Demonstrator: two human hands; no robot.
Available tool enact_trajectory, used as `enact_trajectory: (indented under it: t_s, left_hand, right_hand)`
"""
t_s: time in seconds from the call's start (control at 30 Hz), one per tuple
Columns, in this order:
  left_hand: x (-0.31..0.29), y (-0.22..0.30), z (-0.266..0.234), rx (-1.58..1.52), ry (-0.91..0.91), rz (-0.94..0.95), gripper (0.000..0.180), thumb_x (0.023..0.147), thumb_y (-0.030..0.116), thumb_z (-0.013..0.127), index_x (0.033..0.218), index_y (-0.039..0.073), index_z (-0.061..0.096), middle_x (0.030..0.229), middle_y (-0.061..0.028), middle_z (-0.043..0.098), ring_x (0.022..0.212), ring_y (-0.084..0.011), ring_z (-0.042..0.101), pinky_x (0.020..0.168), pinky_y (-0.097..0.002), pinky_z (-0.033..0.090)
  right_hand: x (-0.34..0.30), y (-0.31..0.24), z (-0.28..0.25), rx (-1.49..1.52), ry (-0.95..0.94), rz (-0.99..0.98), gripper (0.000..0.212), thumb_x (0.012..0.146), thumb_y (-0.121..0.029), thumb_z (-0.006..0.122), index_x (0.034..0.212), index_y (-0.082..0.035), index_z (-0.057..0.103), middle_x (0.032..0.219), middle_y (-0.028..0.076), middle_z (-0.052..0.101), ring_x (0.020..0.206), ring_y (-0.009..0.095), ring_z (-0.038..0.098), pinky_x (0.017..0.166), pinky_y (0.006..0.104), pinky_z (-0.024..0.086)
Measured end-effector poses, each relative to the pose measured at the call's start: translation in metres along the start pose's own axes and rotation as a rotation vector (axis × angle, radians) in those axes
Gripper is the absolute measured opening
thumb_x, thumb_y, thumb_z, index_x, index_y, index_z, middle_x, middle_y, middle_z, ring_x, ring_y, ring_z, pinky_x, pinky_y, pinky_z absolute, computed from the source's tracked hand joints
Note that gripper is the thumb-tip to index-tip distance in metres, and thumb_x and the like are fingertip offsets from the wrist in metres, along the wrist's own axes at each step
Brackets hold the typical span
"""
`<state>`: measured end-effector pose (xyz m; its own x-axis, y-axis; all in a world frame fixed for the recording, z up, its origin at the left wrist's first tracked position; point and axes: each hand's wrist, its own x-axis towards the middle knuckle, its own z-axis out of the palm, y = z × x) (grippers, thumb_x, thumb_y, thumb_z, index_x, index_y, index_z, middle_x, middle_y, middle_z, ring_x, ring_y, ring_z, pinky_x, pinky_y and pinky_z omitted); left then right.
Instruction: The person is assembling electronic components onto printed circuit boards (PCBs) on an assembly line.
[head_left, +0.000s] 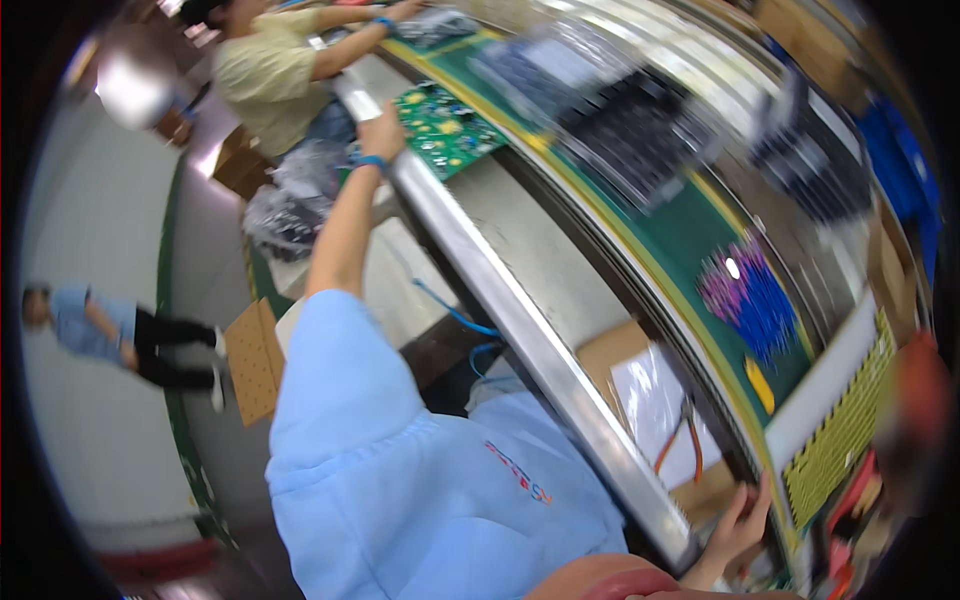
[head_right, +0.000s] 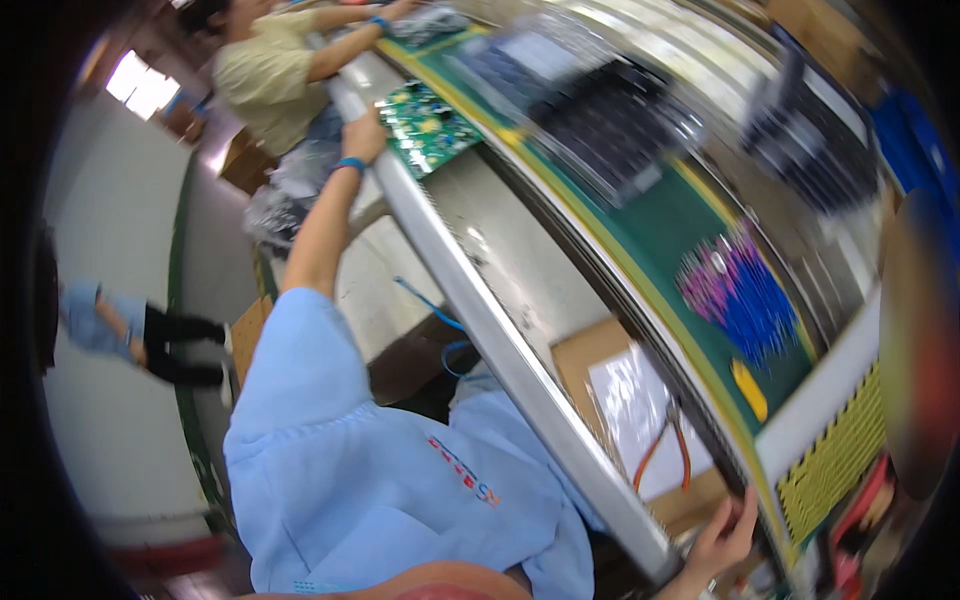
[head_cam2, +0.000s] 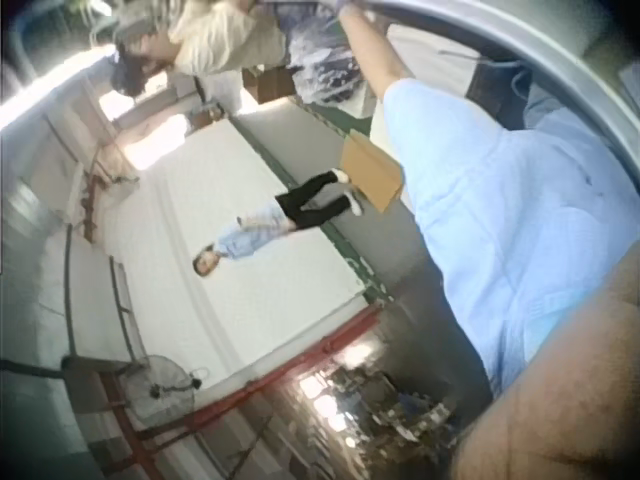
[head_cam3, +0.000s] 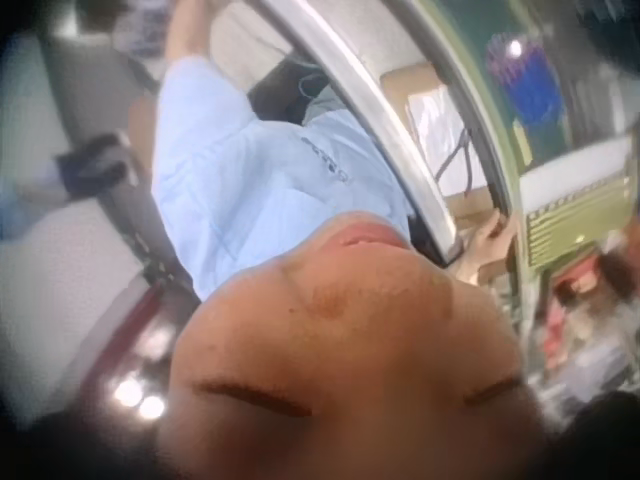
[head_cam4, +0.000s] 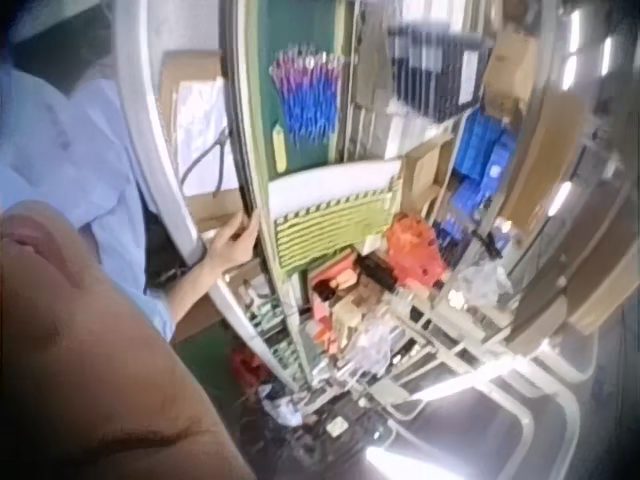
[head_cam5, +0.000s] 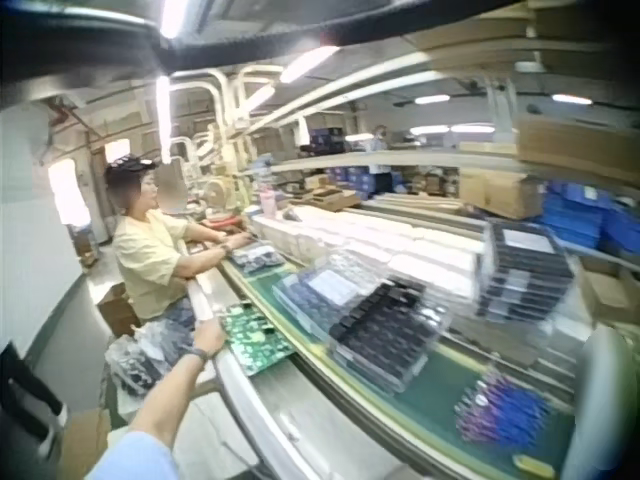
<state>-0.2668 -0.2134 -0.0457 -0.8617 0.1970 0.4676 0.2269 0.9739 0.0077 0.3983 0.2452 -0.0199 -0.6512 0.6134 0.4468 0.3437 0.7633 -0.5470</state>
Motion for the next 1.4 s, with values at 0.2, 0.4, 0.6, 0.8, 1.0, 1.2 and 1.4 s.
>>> enact_trajectory:
  t_s: [0.2, 0.4, 0.6, 0.8, 1.0, 1.2, 1.4]
  left_hand:
    - [-0.058, 0.027, -0.016, -0.195, 0.084, 0.157, 0.041, 0.089, 0.015, 0.045, 0.129, 0.010, 0.049, 0.108, -0.0140, 0.068, 0.098, -0.0331, 0.064, 0.095, -0.0475, 0.041]
    - [-0.140, 0.100, -0.073, -0.270, -0.008, 0.307, 0.036, 0.094, 0.013, 0.047, 0.130, 0.011, 0.051, 0.119, -0.0063, 0.066, 0.108, -0.0221, 0.061, 0.105, -0.0466, 0.028]
    - [-0.210, 0.179, -0.134, -0.612, -0.159, 0.576, 0.030, 0.094, 0.010, 0.050, 0.123, 0.010, 0.057, 0.111, -0.0055, 0.069, 0.101, -0.0183, 0.064, 0.108, -0.0439, 0.025]
    - [-0.248, 0.234, -0.175, -0.829, -0.297, 0.774, 0.026, 0.090, 0.009, 0.055, 0.115, 0.008, 0.062, 0.103, -0.0067, 0.070, 0.096, -0.0203, 0.065, 0.107, -0.0471, 0.027]
    - [-0.258, 0.280, -0.177, -0.952, -0.428, 0.876, 0.024, 0.087, 0.010, 0.062, 0.111, 0.010, 0.065, 0.097, -0.0023, 0.071, 0.092, -0.0167, 0.066, 0.108, -0.0462, 0.028]
    - [-0.257, 0.308, -0.180, -0.994, -0.459, 1.117, 0.024, 0.083, 0.012, 0.066, 0.107, 0.013, 0.067, 0.088, -0.0007, 0.070, 0.088, -0.0196, 0.065, 0.107, -0.0444, 0.029]
    - [-0.219, 0.316, -0.193, -0.928, -0.287, 1.197, 0.038, 0.078, 0.005, 0.066, 0.115, 0.013, 0.061, 0.106, -0.0049, 0.065, 0.103, -0.0196, 0.060, 0.106, -0.0439, 0.030]
  right_hand:
    - [0.005, 0.000, 0.001, 0.073, 0.030, 0.072, 0.034, 0.087, -0.002, 0.063, 0.121, -0.003, 0.061, 0.073, 0.003, 0.061, 0.059, 0.008, 0.051, 0.055, 0.0207, 0.042]
    - [0.002, -0.014, -0.010, 0.047, 0.015, 0.005, 0.035, 0.084, -0.001, 0.066, 0.118, -0.005, 0.064, 0.076, 0.009, 0.064, 0.056, 0.011, 0.056, 0.054, 0.0238, 0.047]
    - [-0.003, -0.018, -0.005, 0.049, -0.030, -0.003, 0.035, 0.083, -0.004, 0.066, 0.118, -0.008, 0.064, 0.080, 0.009, 0.066, 0.055, 0.013, 0.057, 0.054, 0.0242, 0.047]
    - [0.001, -0.019, -0.001, 0.043, -0.061, -0.026, 0.035, 0.084, -0.004, 0.066, 0.118, -0.008, 0.064, 0.075, 0.008, 0.063, 0.054, 0.012, 0.055, 0.053, 0.0243, 0.046]
    - [0.005, -0.013, -0.005, 0.189, -0.058, 0.082, 0.034, 0.087, -0.003, 0.065, 0.120, -0.005, 0.062, 0.072, 0.001, 0.057, 0.057, 0.005, 0.046, 0.053, 0.0195, 0.039]
    - [0.041, -0.028, -0.012, 0.154, -0.075, -0.092, 0.034, 0.086, -0.002, 0.064, 0.120, -0.005, 0.062, 0.075, 0.002, 0.059, 0.057, 0.006, 0.048, 0.053, 0.0194, 0.040]
    - [0.117, -0.078, 0.002, 0.000, -0.218, -0.349, 0.037, 0.081, -0.001, 0.066, 0.117, -0.008, 0.062, 0.079, 0.006, 0.061, 0.055, 0.014, 0.055, 0.051, 0.0256, 0.044]
